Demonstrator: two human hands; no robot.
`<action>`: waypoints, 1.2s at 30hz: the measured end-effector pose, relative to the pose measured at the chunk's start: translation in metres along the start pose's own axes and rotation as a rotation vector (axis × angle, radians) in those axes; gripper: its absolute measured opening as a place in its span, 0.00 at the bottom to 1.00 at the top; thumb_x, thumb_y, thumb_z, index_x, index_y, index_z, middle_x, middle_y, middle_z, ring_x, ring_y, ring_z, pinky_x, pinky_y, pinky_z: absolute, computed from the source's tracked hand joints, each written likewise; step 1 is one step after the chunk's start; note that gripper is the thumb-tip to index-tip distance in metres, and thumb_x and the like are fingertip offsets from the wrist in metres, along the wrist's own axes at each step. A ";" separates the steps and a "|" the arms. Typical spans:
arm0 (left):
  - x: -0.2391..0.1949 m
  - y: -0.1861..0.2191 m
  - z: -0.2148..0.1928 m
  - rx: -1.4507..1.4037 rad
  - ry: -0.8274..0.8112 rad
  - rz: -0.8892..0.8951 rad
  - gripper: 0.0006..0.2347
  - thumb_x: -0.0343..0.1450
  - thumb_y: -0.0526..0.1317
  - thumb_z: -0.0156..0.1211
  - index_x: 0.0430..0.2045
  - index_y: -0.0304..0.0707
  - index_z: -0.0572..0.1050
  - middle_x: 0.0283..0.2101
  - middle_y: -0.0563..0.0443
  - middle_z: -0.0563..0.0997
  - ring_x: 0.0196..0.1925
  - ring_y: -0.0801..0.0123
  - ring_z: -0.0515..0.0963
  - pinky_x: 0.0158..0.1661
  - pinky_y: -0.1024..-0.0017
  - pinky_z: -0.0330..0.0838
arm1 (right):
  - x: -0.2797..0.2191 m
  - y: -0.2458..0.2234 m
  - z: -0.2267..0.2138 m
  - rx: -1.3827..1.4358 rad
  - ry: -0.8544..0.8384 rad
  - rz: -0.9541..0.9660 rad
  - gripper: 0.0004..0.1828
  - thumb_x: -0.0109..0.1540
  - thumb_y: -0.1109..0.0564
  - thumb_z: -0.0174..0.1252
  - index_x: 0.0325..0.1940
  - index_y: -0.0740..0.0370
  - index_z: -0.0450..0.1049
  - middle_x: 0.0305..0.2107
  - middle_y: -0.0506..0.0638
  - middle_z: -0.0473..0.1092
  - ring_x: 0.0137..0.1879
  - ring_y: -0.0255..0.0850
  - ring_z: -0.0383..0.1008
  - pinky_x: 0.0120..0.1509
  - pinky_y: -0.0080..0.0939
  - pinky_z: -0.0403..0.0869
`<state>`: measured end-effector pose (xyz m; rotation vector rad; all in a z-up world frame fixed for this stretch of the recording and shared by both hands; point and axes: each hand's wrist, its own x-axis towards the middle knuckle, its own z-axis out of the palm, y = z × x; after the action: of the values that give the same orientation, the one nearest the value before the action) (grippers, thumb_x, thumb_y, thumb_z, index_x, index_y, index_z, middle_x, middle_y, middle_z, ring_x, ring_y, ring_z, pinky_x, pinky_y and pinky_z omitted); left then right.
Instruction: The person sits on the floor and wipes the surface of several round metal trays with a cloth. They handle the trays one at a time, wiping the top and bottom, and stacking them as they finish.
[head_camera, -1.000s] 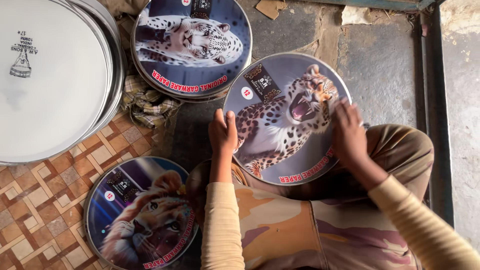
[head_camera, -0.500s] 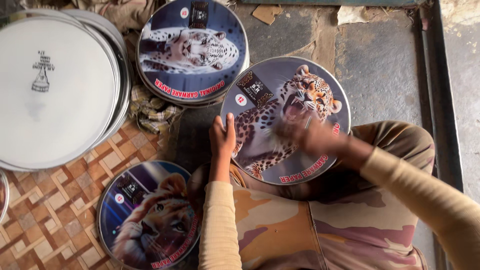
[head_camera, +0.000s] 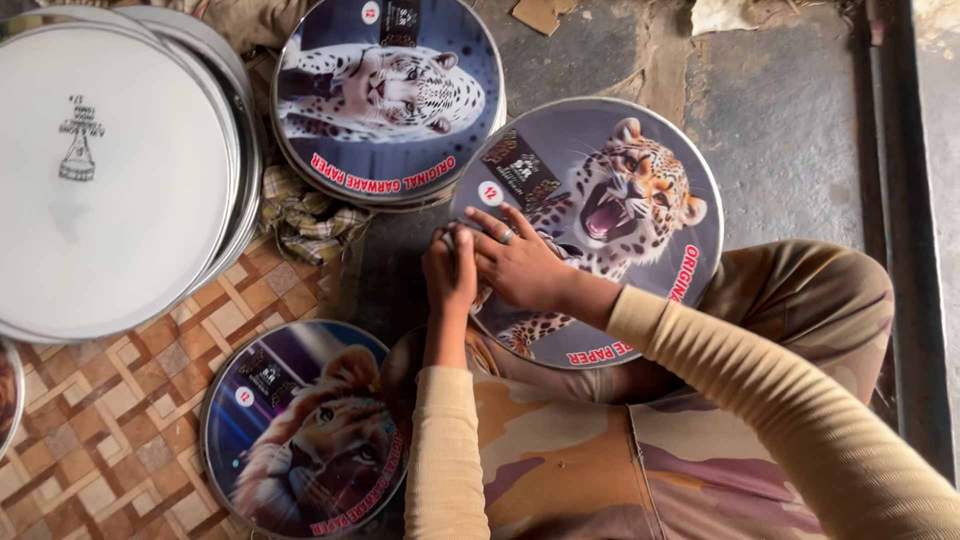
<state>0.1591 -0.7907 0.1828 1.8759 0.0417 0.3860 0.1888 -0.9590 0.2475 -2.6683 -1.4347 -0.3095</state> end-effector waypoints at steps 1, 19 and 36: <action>0.002 0.000 -0.003 -0.036 -0.008 0.014 0.32 0.76 0.66 0.43 0.34 0.24 0.71 0.27 0.36 0.78 0.31 0.56 0.81 0.32 0.61 0.73 | 0.005 0.001 -0.005 -0.022 0.038 -0.074 0.26 0.61 0.50 0.53 0.64 0.53 0.70 0.68 0.51 0.61 0.79 0.55 0.54 0.76 0.73 0.53; 0.016 0.008 0.001 -0.004 -0.213 -0.065 0.36 0.71 0.71 0.44 0.28 0.25 0.67 0.28 0.34 0.70 0.31 0.54 0.72 0.34 0.58 0.67 | -0.047 0.035 -0.107 -0.161 -0.023 0.009 0.48 0.55 0.42 0.71 0.75 0.55 0.62 0.68 0.62 0.59 0.68 0.55 0.63 0.59 0.50 0.76; 0.007 0.002 0.005 0.123 -0.214 -0.055 0.30 0.76 0.65 0.43 0.24 0.29 0.65 0.26 0.24 0.70 0.36 0.32 0.74 0.35 0.48 0.68 | -0.063 0.040 -0.004 -0.138 -0.327 0.067 0.13 0.65 0.57 0.55 0.51 0.64 0.74 0.43 0.58 0.70 0.47 0.52 0.73 0.48 0.52 0.74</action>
<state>0.1671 -0.7946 0.1847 2.0239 -0.0277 0.1468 0.1877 -1.0333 0.2381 -2.9817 -1.4450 0.0389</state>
